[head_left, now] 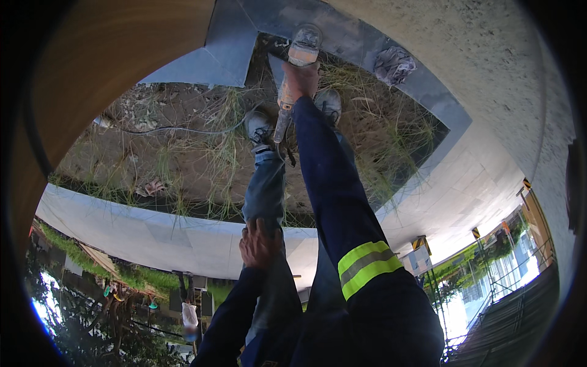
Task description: The person kneels and uses a handheld power grinder to smooth or remove material from the base of a wall. The tool is held with both hands and moved along the wall's lower edge continuously.
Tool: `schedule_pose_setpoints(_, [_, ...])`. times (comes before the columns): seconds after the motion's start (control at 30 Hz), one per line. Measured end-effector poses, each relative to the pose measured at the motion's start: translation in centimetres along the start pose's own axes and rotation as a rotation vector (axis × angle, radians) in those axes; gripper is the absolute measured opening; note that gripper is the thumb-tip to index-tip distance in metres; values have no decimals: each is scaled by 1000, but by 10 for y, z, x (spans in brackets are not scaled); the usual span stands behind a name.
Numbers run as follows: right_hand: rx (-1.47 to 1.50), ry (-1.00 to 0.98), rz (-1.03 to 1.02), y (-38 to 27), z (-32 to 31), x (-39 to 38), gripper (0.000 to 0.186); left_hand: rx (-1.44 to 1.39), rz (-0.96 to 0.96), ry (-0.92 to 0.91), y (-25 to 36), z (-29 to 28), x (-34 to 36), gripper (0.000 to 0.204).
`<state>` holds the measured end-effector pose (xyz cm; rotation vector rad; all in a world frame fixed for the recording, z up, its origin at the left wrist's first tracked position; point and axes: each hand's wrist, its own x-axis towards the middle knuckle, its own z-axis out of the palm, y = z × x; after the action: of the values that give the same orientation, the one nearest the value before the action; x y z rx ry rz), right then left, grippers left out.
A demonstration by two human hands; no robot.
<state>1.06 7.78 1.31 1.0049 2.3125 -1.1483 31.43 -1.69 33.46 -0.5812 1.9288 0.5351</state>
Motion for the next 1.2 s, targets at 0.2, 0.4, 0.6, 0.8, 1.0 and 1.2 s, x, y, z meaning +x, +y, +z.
schedule_pose_setpoints(0.2, [-122,-77,-29,-25,12,-14,72,-13,-4,22,1,-6,1,55])
schedule_pose_setpoints(0.4, [3,82,24,6,-8,-5,72,-28,-18,15,4,-11,0,53])
schedule_pose_setpoints(0.6, [75,6,41,-11,-7,12,74,-36,-6,18,7,-8,2,52])
schedule_pose_setpoints(0.8, [-93,-79,-28,-17,7,-13,73,-32,-29,4,7,-15,4,51])
schedule_pose_setpoints(1.0, [18,19,-6,13,-4,-6,70,-22,-7,26,6,-8,3,51])
schedule_pose_setpoints(1.2, [-60,25,-29,0,0,2,73,-25,-18,22,8,-8,3,51])
